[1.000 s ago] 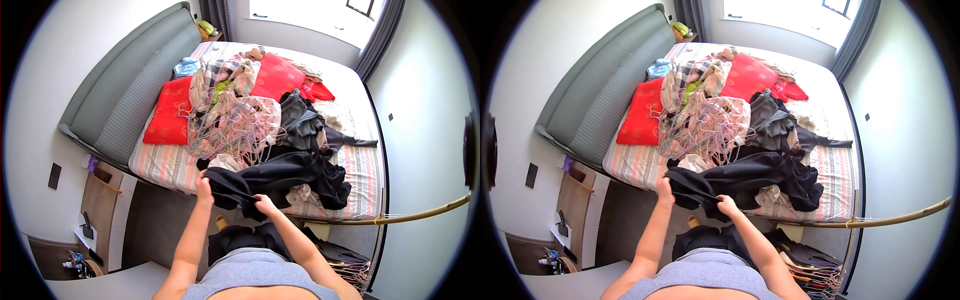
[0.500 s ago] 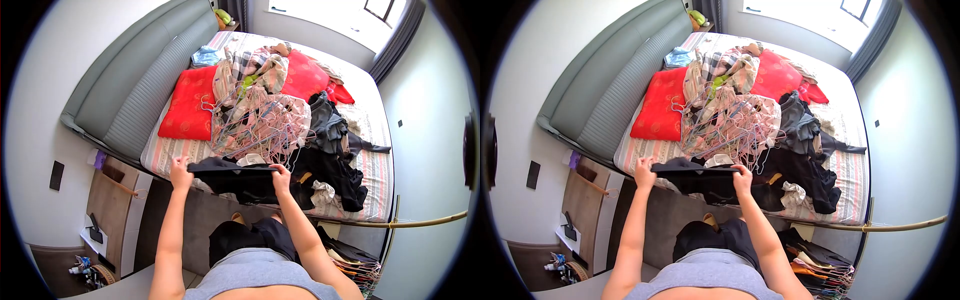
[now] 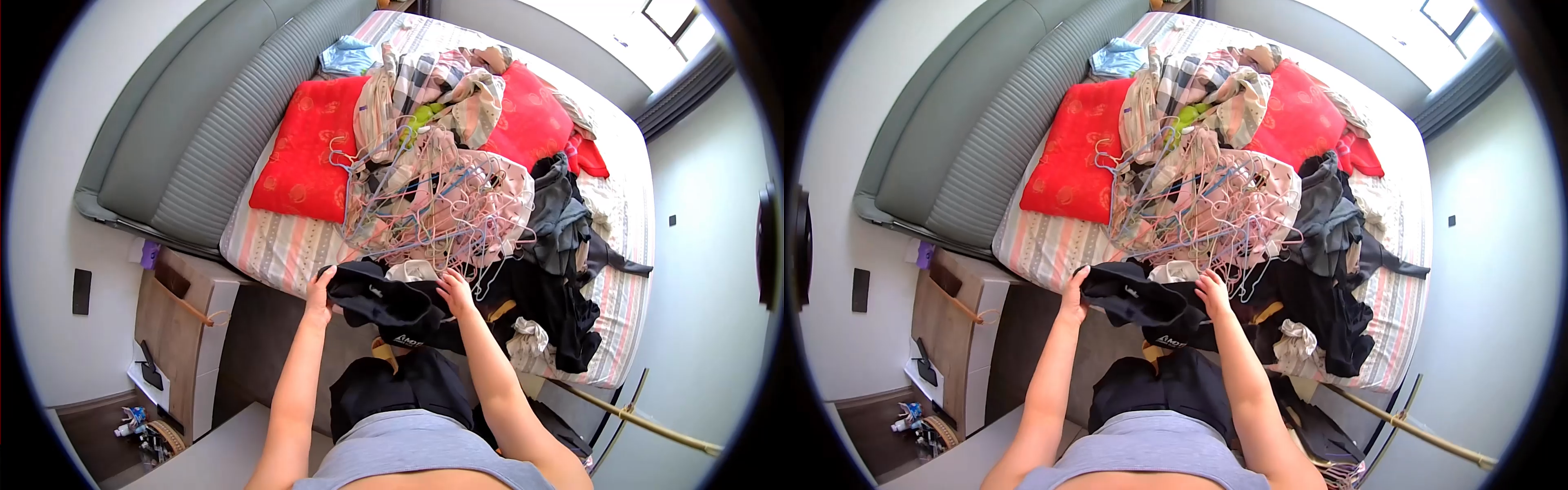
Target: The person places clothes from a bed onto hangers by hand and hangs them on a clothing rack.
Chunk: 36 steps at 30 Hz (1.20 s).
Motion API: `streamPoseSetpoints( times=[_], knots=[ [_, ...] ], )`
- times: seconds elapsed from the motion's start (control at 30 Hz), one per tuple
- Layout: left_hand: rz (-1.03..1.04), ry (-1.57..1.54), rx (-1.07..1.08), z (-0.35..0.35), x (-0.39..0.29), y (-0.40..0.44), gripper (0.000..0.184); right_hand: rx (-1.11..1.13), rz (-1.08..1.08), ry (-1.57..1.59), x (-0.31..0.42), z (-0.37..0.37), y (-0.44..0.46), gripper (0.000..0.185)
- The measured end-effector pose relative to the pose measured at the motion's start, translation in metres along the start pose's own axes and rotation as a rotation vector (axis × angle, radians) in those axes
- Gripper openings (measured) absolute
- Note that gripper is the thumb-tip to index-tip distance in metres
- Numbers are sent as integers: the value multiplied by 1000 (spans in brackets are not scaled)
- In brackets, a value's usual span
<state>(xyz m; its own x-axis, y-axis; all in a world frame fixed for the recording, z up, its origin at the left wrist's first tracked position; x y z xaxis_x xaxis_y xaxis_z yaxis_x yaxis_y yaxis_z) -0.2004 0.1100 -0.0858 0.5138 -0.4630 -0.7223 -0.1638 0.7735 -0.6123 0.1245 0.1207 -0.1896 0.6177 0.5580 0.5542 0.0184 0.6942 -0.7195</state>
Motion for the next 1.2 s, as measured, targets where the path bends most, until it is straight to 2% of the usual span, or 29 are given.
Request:
streamPoseSetpoints(
  times=[0.07, 0.13, 0.2, 0.3, 0.4, 0.43, 0.57, 0.6, 0.67, 0.73, 0.77, 0.8, 0.87, 0.9, 1.0, 1.03, 1.07, 1.13, 1.2],
  knots=[
    [58, 51, -70, 6, -7, 10, 22, -73, 21, -35, 2, 6, 33, 51],
    [98, 128, -152, 8, -8, 16, 21, -116, -55, -144, 6, 12, 68, 57],
    [134, 201, -224, 10, -9, 18, 20, -193, -96, -314, 16, 22, 93, 54],
    [85, 217, -278, 10, 0, 19, 20, -156, 29, -322, 22, 33, 115, 34],
    [67, 174, -301, 15, 6, 21, 19, 77, -66, -606, 30, 45, 127, 19],
    [55, 182, -304, 12, 11, 24, 23, 77, -235, -634, 45, 58, 112, 24],
    [159, 262, -424, 11, 18, 39, 35, 37, -628, -294, 99, 77, 53, 26],
    [178, 302, -427, 12, 19, 43, 38, 31, -666, -109, 112, 71, 37, 23],
    [210, 370, -395, 19, 16, 46, 41, -104, -815, -8, 131, 45, 17, 22],
    [238, 428, -319, 31, 13, 51, 39, -224, -767, 155, 135, 16, 9, 22],
    [266, 472, -286, 38, 12, 52, 38, -202, -685, 217, 131, 10, 10, 23],
    [413, 593, -271, 45, 10, 55, 37, -179, -602, 278, 127, 8, 9, 24],
    [714, 831, -236, 57, 13, 61, 33, 19, -553, 354, 125, 17, 1, 25],
    [588, 761, -107, 71, 12, 56, 27, -8, -555, 428, 127, 17, -2, 26],
    [509, 876, 11, 81, 19, 61, 18, -155, -577, 617, 124, -3, 0, 27],
    [438, 844, 6, 83, 21, 58, 16, -141, -549, 571, 122, -3, 4, 27],
    [436, 858, 12, 86, 20, 57, 14, -25, -505, 581, 119, 1, 10, 27],
    [421, 894, 29, 89, 19, 51, 12, 68, -447, 533, 116, 15, 15, 26],
    [425, 920, 43, 94, 18, 49, 14, 64, -399, 462, 109, 28, 28, 24]
  ],
)
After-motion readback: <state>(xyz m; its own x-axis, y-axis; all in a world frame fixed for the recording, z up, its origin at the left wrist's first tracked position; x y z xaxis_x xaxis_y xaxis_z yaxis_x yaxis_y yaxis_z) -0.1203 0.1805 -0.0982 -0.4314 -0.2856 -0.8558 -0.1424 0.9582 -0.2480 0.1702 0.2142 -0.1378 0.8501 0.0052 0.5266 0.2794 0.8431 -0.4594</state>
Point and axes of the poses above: each hand's wrist, its own y-axis towards the middle knuckle, its own z-axis out of the palm, x = y × z, the point moved 5 cm from there along y, towards the middle knuckle, and after that the axes turned 7 degrees about y, right-handed, at the moved point
